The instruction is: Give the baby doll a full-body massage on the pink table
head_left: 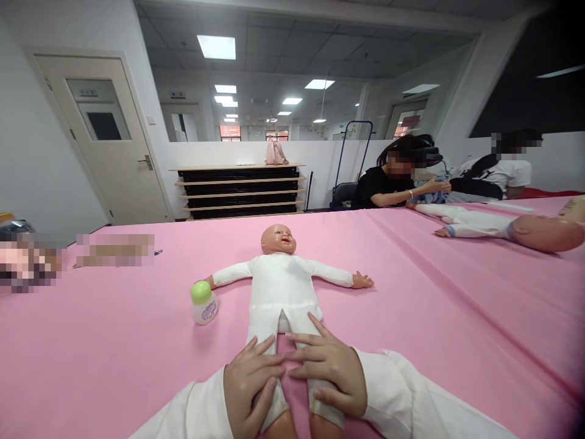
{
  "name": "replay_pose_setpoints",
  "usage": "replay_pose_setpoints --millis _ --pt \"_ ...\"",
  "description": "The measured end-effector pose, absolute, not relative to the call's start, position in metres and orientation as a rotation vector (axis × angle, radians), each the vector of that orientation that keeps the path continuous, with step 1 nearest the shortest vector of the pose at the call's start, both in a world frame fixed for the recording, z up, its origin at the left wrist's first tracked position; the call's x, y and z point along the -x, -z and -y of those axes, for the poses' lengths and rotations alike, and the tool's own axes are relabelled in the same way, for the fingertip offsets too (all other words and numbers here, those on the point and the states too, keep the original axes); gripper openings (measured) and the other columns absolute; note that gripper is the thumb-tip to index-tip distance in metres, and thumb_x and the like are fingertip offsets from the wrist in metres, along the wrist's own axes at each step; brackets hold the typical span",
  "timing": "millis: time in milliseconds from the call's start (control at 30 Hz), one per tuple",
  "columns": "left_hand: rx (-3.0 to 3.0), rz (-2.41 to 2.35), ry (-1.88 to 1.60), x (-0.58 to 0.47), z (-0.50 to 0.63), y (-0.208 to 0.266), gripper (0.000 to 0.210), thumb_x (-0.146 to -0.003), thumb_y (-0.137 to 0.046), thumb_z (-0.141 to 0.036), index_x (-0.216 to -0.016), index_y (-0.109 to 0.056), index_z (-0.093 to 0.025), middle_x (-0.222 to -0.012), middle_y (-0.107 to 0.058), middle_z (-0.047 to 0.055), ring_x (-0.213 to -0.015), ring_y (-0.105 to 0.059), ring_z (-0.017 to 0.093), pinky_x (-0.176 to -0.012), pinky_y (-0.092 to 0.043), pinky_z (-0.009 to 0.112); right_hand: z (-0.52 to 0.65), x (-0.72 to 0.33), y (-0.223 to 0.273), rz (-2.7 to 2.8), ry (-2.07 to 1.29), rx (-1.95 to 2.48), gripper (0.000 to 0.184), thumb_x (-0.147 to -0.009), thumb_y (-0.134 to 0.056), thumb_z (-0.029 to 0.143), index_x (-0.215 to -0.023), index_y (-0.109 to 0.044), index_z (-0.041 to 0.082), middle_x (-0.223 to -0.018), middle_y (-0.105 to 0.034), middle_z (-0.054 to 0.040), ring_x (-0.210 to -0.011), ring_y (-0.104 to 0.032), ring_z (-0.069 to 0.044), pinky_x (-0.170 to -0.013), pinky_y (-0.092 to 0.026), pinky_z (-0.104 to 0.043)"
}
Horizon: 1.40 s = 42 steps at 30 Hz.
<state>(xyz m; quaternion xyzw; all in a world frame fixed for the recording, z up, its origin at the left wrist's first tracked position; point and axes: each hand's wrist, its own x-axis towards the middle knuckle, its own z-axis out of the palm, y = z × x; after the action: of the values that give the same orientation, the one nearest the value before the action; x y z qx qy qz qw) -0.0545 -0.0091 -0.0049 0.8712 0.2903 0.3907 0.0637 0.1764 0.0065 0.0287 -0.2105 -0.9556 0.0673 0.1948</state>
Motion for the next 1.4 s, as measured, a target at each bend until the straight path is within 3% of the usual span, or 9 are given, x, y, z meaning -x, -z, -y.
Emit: replay_pose_setpoints --millis 100,267,533,633,800,867,1000,1267,1400 --pt "-2.61 -0.629 -1.218 0.055 0.012 -0.002 0.024 -0.082 -0.041 -0.016 -0.093 -0.062 -0.02 -0.086 -0.069 0.003 -0.1 -0.06 0.016 -0.097 -0.039 0.032 -0.004 -0.174 -0.029 2.624 -0.28 0.434 0.037 -0.086 -0.034 0.038 -0.105 -0.06 0.019 -0.098 -0.068 -0.006 -0.109 -0.054 -0.018 -0.109 0.002 -0.044" --pt "-2.415 -0.384 -1.303 0.06 0.016 -0.014 0.022 -0.085 -0.036 -0.015 -0.084 -0.058 -0.017 -0.074 -0.067 0.004 -0.081 -0.063 0.013 -0.08 -0.048 0.023 -0.002 -0.174 -0.032 2.537 -0.419 0.294 0.038 -0.089 -0.029 0.034 -0.106 -0.058 0.016 -0.09 -0.069 -0.0071 -0.09 -0.062 -0.012 -0.1 -0.031 -0.03" --pt "-2.458 -1.004 -1.271 0.056 0.011 0.003 0.039 -0.088 -0.037 -0.026 -0.126 -0.045 -0.024 -0.131 -0.047 0.007 -0.125 -0.037 0.021 -0.102 -0.033 0.041 -0.007 -0.179 -0.028 2.513 -0.207 0.791 0.049 -0.09 -0.03 0.04 -0.134 -0.034 0.019 -0.142 -0.029 -0.0122 -0.134 -0.018 -0.022 -0.107 -0.012 -0.048" --pt "-2.555 -1.016 -1.145 0.054 0.01 0.007 0.039 -0.09 -0.034 -0.032 -0.127 -0.045 -0.028 -0.131 -0.047 0.004 -0.128 -0.033 0.022 -0.104 -0.027 0.048 -0.006 -0.178 -0.024 2.573 -0.194 0.783 0.045 -0.088 -0.033 0.044 -0.126 -0.046 0.024 -0.14 -0.034 -0.0083 -0.134 -0.017 -0.024 -0.106 -0.006 -0.053" --pt "-2.578 -0.857 -1.086 0.055 0.012 -0.002 0.03 -0.087 -0.037 -0.025 -0.102 -0.063 -0.024 -0.105 -0.065 0.005 -0.116 -0.048 0.02 -0.102 -0.032 0.043 -0.001 -0.175 -0.028 2.633 -0.253 0.585 0.035 -0.084 -0.039 0.041 -0.104 -0.061 0.023 -0.114 -0.061 -0.0064 -0.117 -0.046 -0.021 -0.107 0.002 -0.049" --pt "-2.551 -0.724 -1.089 0.055 0.014 -0.006 0.028 -0.086 -0.037 -0.023 -0.095 -0.064 -0.022 -0.089 -0.069 0.004 -0.102 -0.058 0.017 -0.099 -0.036 0.036 0.002 -0.172 -0.029 2.623 -0.325 0.489 0.036 -0.084 -0.036 0.039 -0.101 -0.062 0.022 -0.091 -0.069 -0.0051 -0.096 -0.059 -0.018 -0.108 -0.01 -0.045" --pt "-2.413 -0.612 -1.221 0.056 0.023 -0.008 0.029 -0.085 -0.036 -0.024 -0.083 -0.064 -0.021 -0.073 -0.069 0.005 -0.078 -0.064 0.015 -0.085 -0.046 0.029 0.006 -0.168 -0.033 2.582 -0.411 0.371 0.036 -0.083 -0.035 0.038 -0.096 -0.063 0.019 -0.068 -0.068 -0.0051 -0.067 -0.062 -0.016 -0.089 -0.04 -0.034" --pt "-1.87 -0.909 -1.461 0.061 0.028 -0.005 0.038 -0.085 -0.04 -0.034 -0.057 -0.06 -0.018 -0.037 -0.047 0.0 -0.037 -0.044 0.01 -0.045 -0.036 0.023 0.012 -0.174 -0.044 2.232 -0.577 0.419 0.024 -0.085 -0.041 0.022 -0.096 -0.061 0.017 -0.074 -0.069 -0.0059 -0.072 -0.064 -0.013 -0.068 -0.048 -0.022" --pt "-1.391 -1.093 -1.385 0.056 0.011 0.001 0.041 -0.082 -0.043 -0.046 -0.058 -0.059 -0.016 -0.032 -0.037 -0.003 -0.032 -0.034 0.008 -0.038 -0.027 0.021 0.006 -0.176 -0.04 1.984 -0.542 0.697 0.026 -0.088 -0.038 0.023 -0.097 -0.061 0.019 -0.092 -0.067 -0.0075 -0.088 -0.061 -0.016 -0.081 -0.046 -0.029"
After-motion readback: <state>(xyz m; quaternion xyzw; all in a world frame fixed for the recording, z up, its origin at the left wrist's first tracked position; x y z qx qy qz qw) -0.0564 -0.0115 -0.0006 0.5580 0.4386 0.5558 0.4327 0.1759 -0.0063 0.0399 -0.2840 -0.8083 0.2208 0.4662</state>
